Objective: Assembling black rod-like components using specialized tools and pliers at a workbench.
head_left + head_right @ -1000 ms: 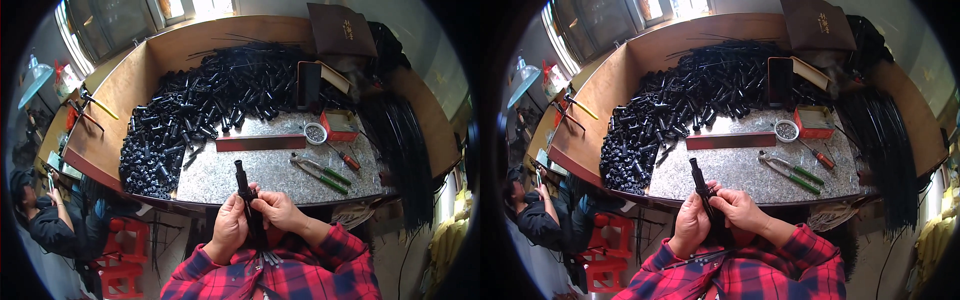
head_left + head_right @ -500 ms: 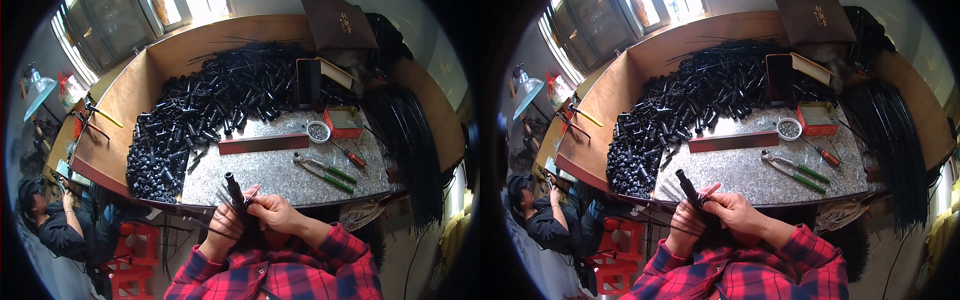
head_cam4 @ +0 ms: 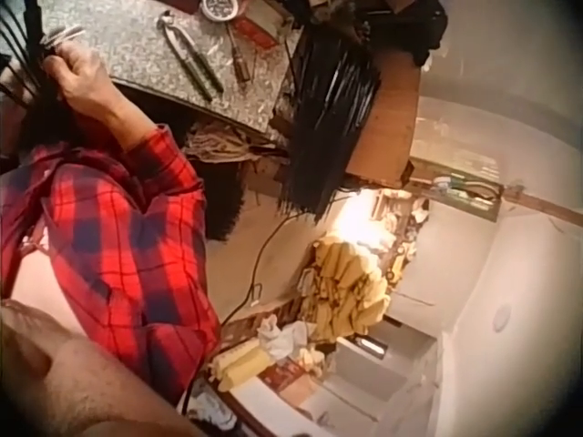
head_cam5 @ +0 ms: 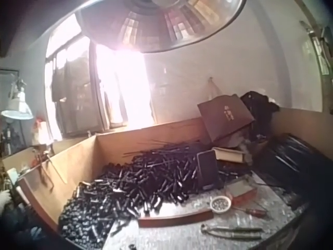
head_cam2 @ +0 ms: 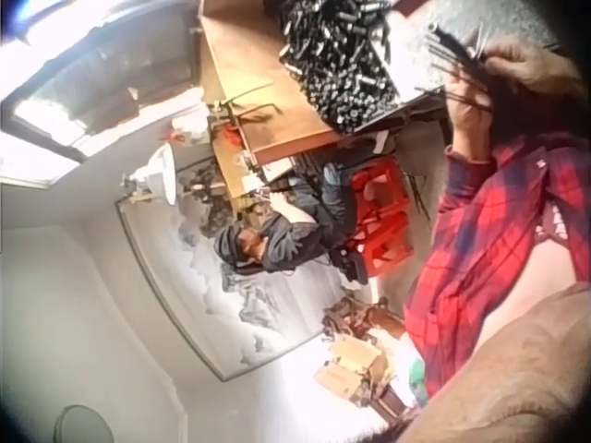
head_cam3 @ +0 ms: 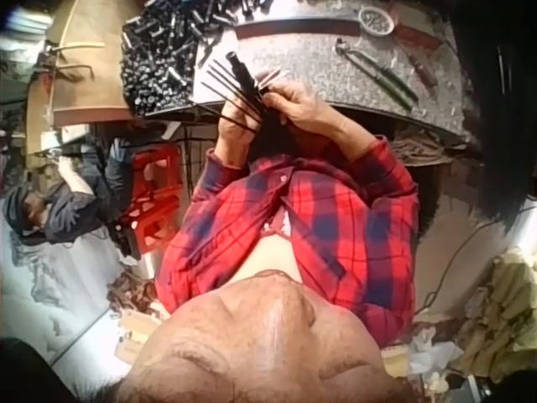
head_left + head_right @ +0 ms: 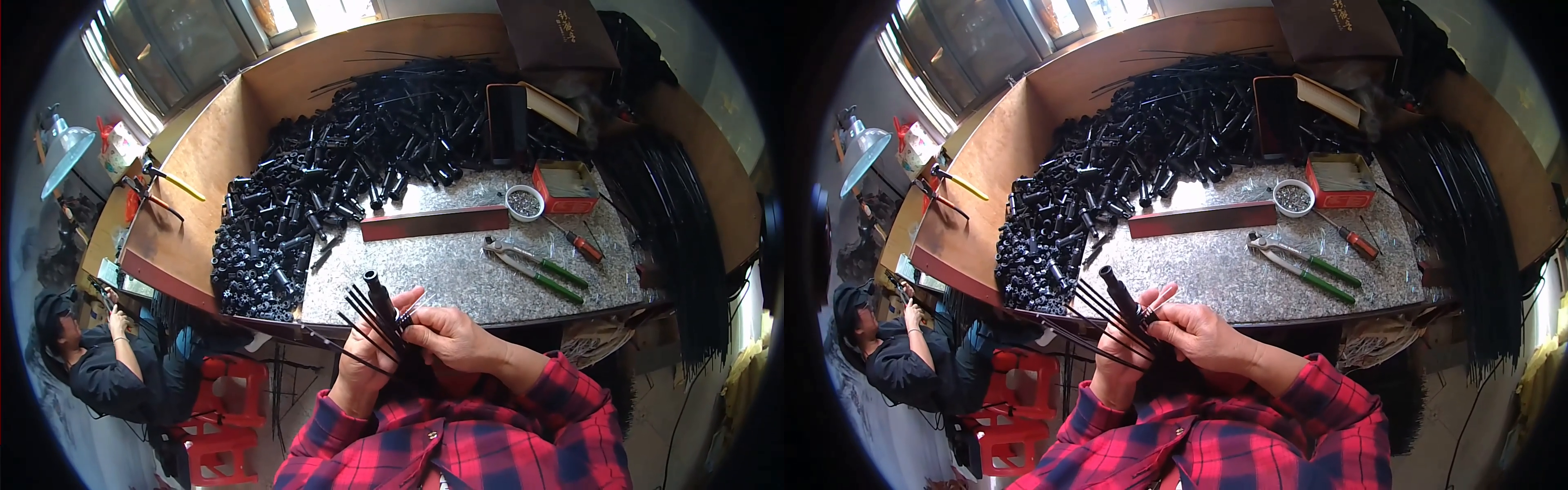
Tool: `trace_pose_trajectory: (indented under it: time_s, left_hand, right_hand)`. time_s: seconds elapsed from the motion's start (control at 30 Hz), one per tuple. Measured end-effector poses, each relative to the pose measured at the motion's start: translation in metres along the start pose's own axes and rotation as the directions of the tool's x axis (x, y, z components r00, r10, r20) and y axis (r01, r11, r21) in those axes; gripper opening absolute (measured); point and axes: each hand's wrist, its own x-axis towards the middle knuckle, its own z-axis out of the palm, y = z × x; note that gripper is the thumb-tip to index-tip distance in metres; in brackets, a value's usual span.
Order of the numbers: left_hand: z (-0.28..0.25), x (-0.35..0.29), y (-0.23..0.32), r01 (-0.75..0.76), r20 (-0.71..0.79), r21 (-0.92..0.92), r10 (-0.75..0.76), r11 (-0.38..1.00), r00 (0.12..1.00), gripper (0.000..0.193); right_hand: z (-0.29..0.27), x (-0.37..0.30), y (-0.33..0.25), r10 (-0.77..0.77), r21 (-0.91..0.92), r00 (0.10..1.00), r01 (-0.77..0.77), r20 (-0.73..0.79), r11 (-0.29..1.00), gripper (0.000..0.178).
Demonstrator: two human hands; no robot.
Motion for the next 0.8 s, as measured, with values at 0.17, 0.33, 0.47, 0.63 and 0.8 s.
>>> trace_pose_trajectory:
  time_s: [0.17,0.33,0.47,0.63,0.8]
  left_hand:
    - [0.008,-0.002,0.003,0.081,0.056,-0.047,-0.079,0.996,0.995,0.055]
    - [-0.005,0.002,0.004,0.115,0.121,-0.027,-0.111,0.993,0.986,0.058]
    - [0.002,0.006,0.012,0.016,0.134,-0.061,-0.007,0.998,0.991,0.056]
    - [0.005,-0.004,0.016,-0.306,-0.127,0.134,0.323,0.943,0.938,0.031]
    - [0.009,-0.019,0.021,-0.465,-0.249,0.226,0.512,0.856,0.822,0.040]
  right_hand:
    - [-0.001,0.003,0.002,0.001,0.019,0.998,-0.003,0.061,1.000,0.016]
    - [-0.003,0.006,0.002,-0.015,0.021,0.994,0.013,0.104,1.000,0.014]
    - [0.005,0.008,-0.006,-0.048,-0.056,0.999,0.048,0.012,0.997,0.016]
    - [0.025,0.022,0.000,-0.189,-0.232,0.976,0.159,-0.112,0.960,0.014]
    - [0.038,0.045,0.006,-0.408,-0.377,0.903,0.334,-0.135,0.864,0.018]
